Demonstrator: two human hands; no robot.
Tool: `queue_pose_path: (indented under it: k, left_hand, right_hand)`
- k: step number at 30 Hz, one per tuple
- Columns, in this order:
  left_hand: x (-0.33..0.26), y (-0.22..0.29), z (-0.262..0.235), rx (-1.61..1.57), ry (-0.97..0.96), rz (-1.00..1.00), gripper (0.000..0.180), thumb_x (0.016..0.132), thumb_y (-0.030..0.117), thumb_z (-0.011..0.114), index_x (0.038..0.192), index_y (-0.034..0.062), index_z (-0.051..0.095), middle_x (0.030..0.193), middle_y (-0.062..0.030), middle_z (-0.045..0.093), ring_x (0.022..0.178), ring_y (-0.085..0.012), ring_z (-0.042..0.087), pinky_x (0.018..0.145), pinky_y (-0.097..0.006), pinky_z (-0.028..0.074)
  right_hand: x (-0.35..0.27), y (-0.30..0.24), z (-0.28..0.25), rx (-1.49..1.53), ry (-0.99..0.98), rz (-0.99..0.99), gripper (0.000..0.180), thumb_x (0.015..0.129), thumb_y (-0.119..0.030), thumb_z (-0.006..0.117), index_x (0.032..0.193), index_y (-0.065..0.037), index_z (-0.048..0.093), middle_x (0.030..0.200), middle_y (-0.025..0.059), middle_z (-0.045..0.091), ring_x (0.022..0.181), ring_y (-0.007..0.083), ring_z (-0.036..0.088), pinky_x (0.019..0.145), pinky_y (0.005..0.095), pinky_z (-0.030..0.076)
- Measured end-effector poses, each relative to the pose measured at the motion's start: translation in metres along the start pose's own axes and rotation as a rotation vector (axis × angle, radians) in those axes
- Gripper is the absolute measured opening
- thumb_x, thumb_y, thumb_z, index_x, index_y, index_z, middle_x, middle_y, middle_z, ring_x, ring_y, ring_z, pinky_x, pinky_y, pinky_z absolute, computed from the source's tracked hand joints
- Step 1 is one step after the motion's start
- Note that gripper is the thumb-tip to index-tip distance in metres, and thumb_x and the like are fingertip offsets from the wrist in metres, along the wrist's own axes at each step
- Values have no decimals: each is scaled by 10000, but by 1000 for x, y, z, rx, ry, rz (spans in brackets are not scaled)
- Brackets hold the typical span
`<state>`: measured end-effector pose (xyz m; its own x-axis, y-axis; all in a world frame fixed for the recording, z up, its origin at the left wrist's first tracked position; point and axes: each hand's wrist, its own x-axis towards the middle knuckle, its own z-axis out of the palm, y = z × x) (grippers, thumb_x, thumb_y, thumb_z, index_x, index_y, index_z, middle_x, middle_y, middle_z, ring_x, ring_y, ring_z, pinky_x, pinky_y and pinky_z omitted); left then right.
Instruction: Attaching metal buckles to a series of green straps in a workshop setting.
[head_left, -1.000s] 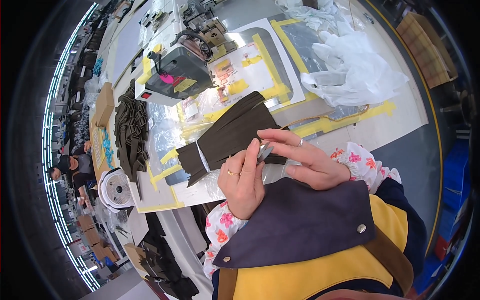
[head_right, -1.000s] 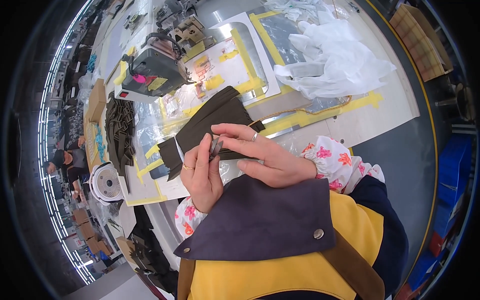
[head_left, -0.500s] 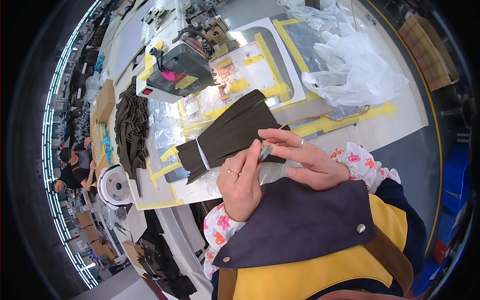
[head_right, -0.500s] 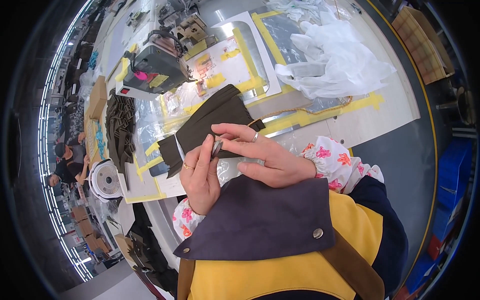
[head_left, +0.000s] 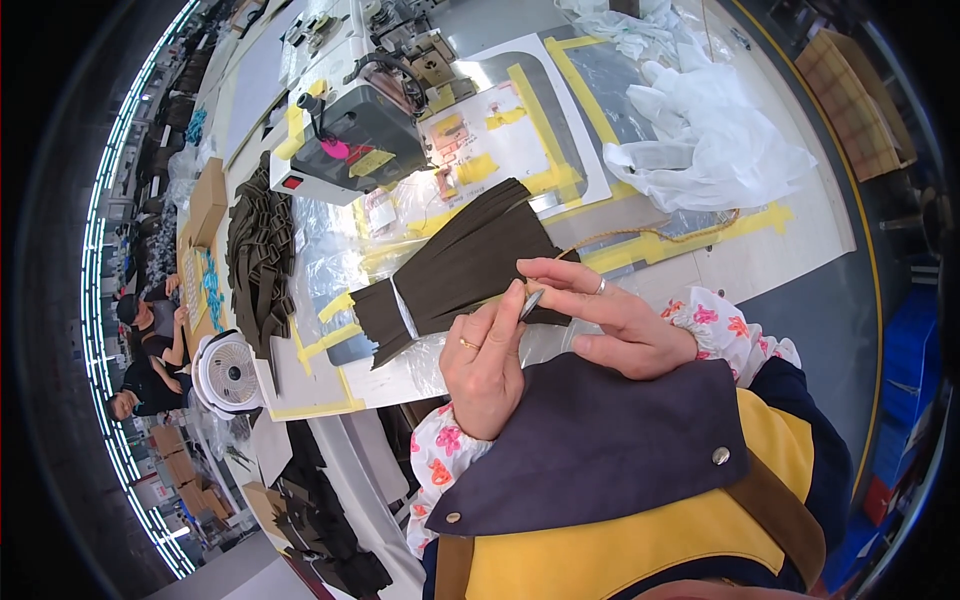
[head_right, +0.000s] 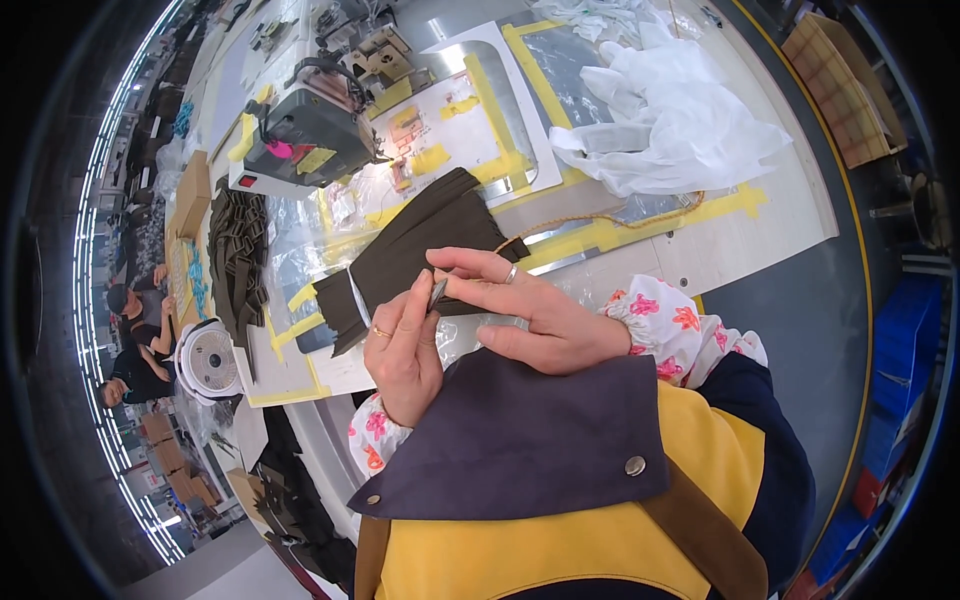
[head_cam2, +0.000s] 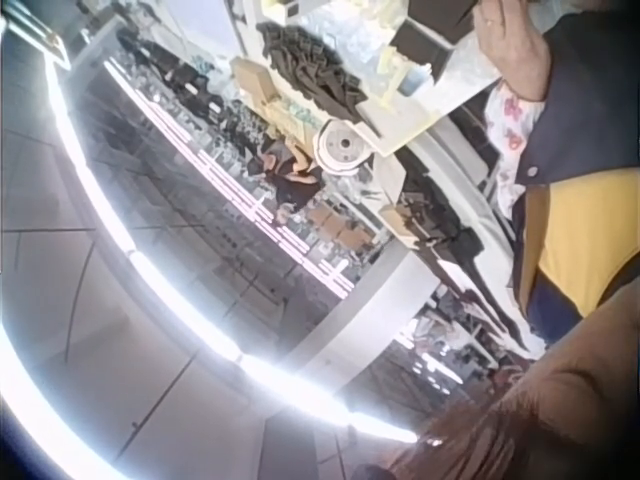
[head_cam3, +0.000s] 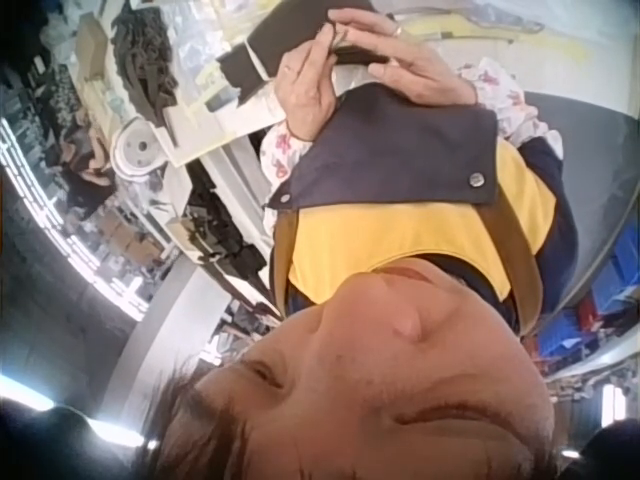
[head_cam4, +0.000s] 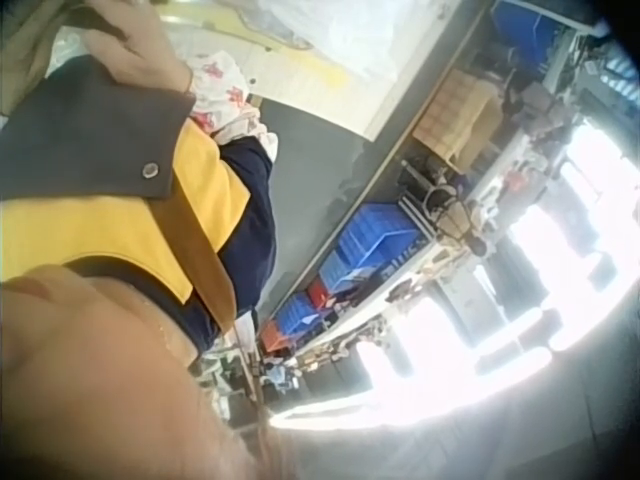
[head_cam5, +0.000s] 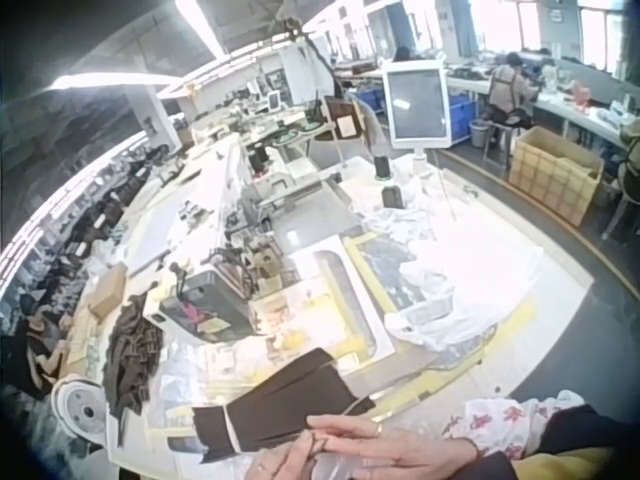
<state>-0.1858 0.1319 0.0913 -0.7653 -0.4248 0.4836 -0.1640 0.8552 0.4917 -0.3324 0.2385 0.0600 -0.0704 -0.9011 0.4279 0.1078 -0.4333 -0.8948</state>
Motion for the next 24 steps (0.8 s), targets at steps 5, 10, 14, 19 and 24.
queue_pose_path:
  k: [5, 10, 14, 19, 24]
  left_hand:
    - [-6, 1, 6, -93, 1, -114, 455, 708, -76, 599, 1149, 18, 537, 926, -132, 577, 751, -252, 566, 662, -307, 465]
    - [-12, -5, 51, -127, -102, -106, 433, 775, -13, 583, 1196, 3, 486, 935, -180, 563, 779, -297, 587, 673, -324, 477]
    - [-14, 0, 76, -269, -345, -190, 629, 740, 56, 651, 1296, 32, 359, 898, -153, 613, 783, -285, 611, 663, -335, 481]
    - [4, -60, 48, 44, -251, -69, 569, 696, 106, 692, 1208, 17, 460, 1074, -161, 545, 969, -305, 527, 821, -360, 431]
    - [-17, -148, 12, 408, -305, -231, 731, 668, 314, 706, 1255, 19, 386, 1201, -203, 420, 1108, -371, 389, 951, -459, 282]
  right_hand:
    - [2, -6, 0, -137, 70, 63, 513, 784, 11, 463, 1286, 11, 355, 1325, 153, 333, 1242, 252, 314, 992, 325, 284]
    - [-13, 26, 5, 132, 261, 332, 336, 894, -156, 445, 1182, 17, 441, 1068, 112, 538, 976, 161, 524, 836, 278, 413]
    - [-37, 46, -10, -121, 434, 525, 262, 918, -201, 401, 980, 19, 531, 845, 106, 602, 779, 173, 591, 697, 285, 457]
    - [-75, 6, -114, -759, 587, 537, 223, 876, -220, 473, 853, -9, 544, 717, 86, 597, 561, 214, 561, 572, 322, 449]
    - [-104, -8, -171, -1448, 405, 516, 234, 773, -247, 613, 854, -32, 571, 811, 104, 593, 736, 259, 556, 636, 336, 454]
